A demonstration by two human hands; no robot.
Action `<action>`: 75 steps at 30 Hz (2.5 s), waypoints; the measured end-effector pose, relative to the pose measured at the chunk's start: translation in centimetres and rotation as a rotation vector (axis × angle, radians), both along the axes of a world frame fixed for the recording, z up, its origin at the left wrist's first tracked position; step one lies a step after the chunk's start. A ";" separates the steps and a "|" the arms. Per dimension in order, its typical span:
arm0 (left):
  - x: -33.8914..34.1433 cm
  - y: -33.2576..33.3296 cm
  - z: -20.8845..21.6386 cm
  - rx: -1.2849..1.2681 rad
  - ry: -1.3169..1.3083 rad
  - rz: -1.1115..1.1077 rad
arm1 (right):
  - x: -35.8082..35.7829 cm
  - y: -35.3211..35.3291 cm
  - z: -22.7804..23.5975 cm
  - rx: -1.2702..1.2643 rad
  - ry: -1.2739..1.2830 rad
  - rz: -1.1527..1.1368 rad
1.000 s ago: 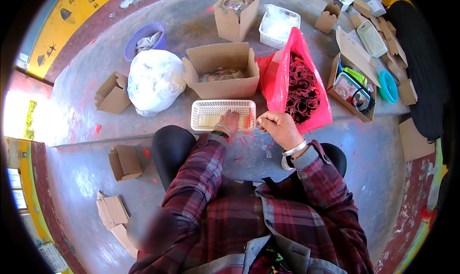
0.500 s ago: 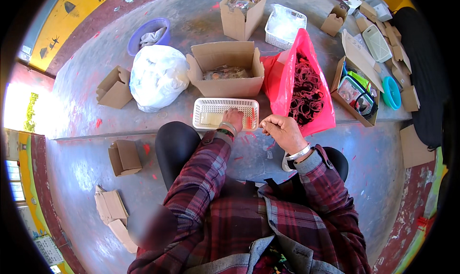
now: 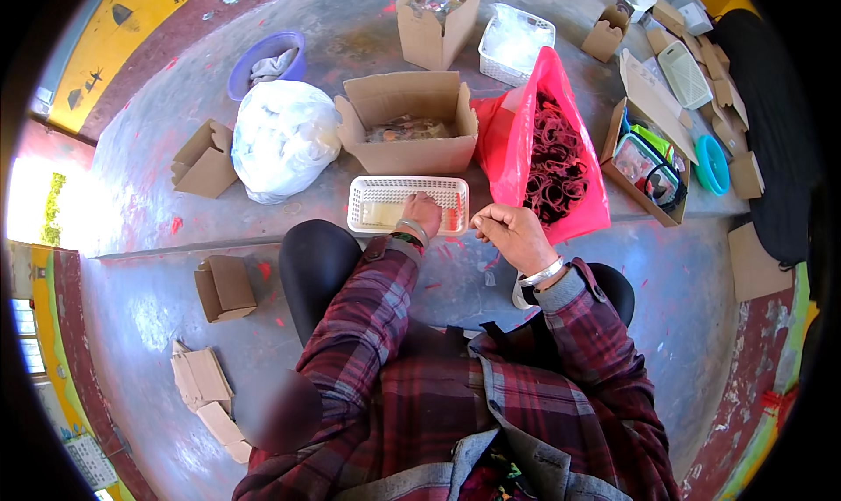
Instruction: The person sits on the floor and repeatedly picks up small, dark, coiled objects from a red bag. They place each object into a small, clear plastic bag and then put the bag into a white basket. The person handles the items one at a time throughout the clip.
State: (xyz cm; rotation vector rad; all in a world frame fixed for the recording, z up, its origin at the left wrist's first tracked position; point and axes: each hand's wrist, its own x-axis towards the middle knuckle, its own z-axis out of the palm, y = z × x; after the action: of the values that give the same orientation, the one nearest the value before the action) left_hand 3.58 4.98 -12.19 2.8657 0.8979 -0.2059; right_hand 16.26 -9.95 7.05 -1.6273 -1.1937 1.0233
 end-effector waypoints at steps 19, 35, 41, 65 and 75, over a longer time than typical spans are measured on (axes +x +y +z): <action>0.5 -0.4 -0.2 -0.072 0.084 0.099 | -0.1 0.0 0.4 0.037 0.008 0.003; 0.4 -0.3 -0.6 -0.181 0.107 0.145 | -0.3 0.2 0.2 0.030 0.024 0.010; 0.4 -0.2 -0.7 -0.177 0.122 0.111 | 0.0 0.1 -0.5 0.028 0.014 -0.001; -2.0 -6.2 18.4 -1.678 -1.224 0.530 | 0.6 0.5 -1.7 -0.039 0.326 0.124; -2.4 -5.3 16.8 -1.578 -1.262 0.554 | 0.2 0.9 -0.9 -0.027 0.374 -0.057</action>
State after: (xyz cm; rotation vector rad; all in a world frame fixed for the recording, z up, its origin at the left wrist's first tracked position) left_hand 1.22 -0.31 4.65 0.8490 0.6113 0.6002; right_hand 16.42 -9.02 6.12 -1.4024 -0.8815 1.2459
